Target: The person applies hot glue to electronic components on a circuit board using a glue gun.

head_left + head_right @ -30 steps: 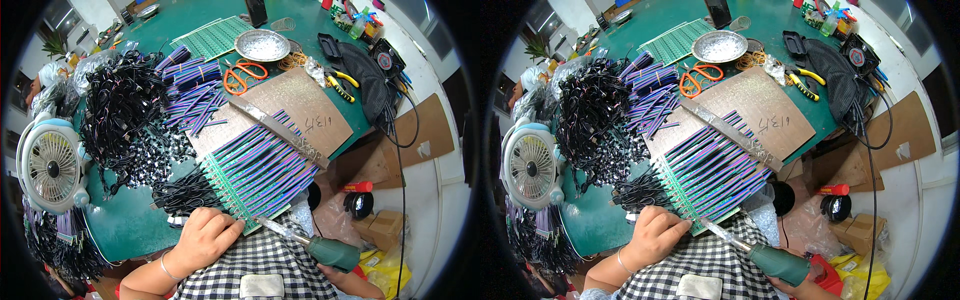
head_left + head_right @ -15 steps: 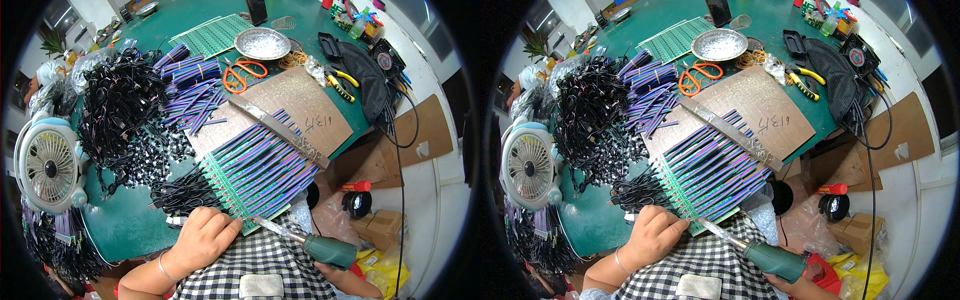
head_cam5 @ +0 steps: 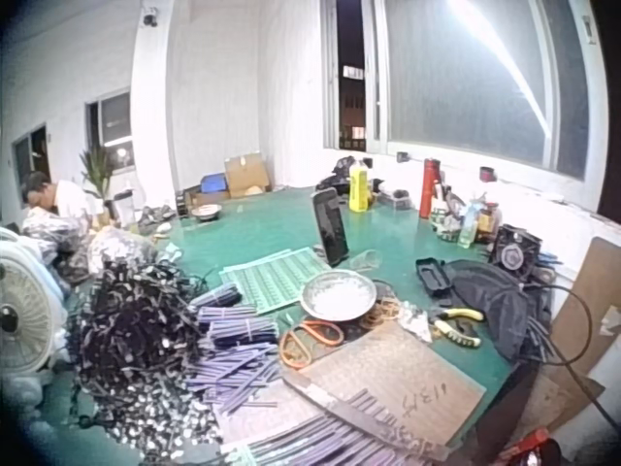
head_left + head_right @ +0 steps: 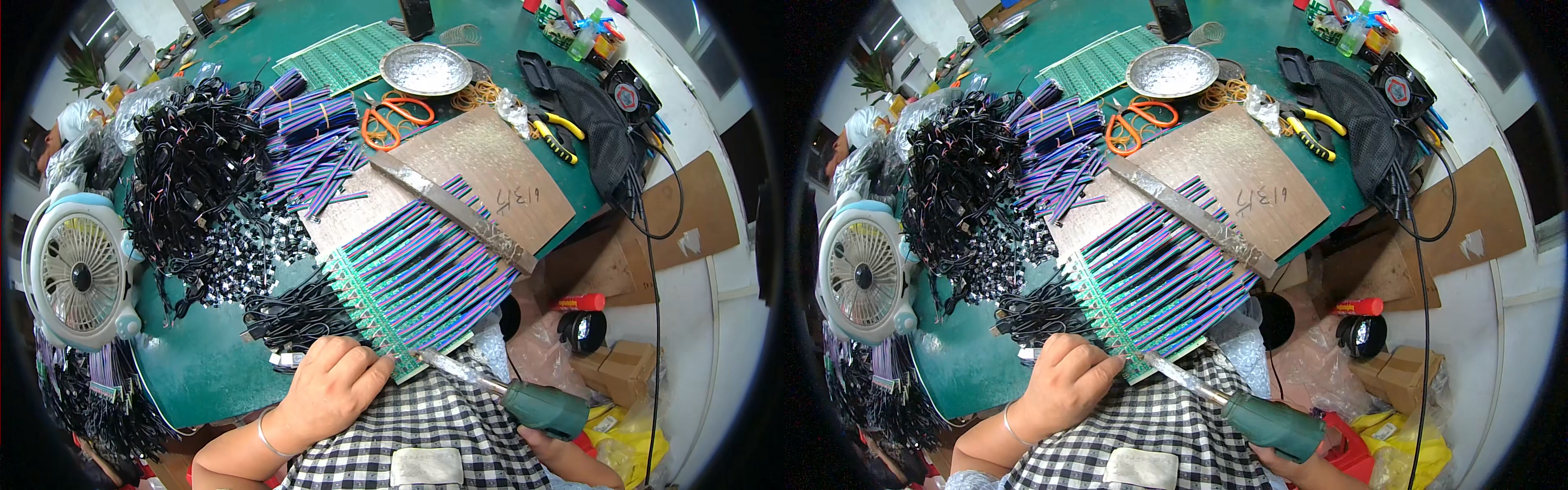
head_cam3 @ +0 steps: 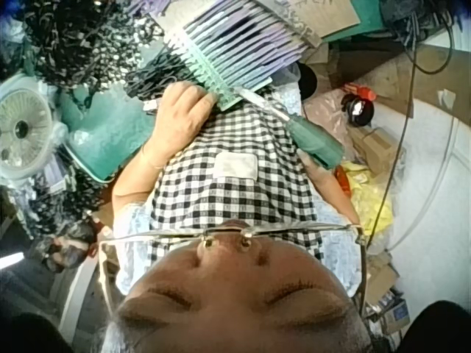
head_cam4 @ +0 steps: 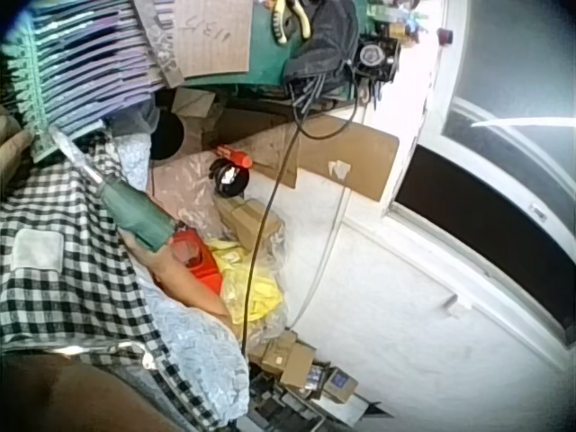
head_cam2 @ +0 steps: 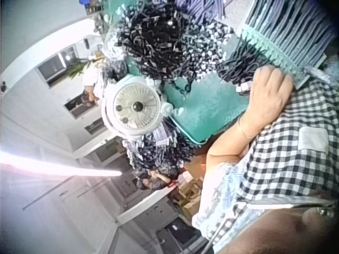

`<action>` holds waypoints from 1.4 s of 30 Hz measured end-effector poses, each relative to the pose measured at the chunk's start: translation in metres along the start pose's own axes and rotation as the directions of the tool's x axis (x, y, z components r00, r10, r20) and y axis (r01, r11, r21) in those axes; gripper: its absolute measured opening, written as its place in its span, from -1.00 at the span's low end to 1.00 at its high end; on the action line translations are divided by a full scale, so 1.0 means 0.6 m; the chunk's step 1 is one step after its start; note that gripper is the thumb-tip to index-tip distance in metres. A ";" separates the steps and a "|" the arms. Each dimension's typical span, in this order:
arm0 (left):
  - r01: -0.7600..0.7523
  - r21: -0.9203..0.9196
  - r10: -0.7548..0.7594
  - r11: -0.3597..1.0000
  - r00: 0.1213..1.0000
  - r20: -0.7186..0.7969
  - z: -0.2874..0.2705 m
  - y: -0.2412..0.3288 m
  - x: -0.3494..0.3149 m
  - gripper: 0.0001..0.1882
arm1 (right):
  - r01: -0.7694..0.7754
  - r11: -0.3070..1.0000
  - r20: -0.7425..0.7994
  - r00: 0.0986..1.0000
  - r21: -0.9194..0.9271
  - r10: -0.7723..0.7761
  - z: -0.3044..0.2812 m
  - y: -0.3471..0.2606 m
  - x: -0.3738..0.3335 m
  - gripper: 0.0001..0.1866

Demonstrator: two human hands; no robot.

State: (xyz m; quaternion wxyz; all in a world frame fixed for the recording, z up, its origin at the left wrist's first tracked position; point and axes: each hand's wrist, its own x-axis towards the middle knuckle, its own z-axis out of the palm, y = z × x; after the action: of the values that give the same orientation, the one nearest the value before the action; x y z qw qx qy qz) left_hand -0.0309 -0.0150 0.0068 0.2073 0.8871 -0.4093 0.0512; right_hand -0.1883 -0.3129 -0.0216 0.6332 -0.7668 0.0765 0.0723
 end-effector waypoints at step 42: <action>0.000 -0.003 0.000 1.000 0.998 -0.066 0.012 -0.006 0.000 -0.76 | 0.180 0.982 0.061 0.982 -0.054 -0.177 0.004 -0.001 0.034 -0.74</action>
State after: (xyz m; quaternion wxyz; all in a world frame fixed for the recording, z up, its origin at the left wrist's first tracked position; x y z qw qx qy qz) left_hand -0.0289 -0.0158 -0.0010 0.2219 0.8847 -0.4022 0.0797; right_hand -0.1681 -0.3112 -0.0259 0.6162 -0.7866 -0.0124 0.0387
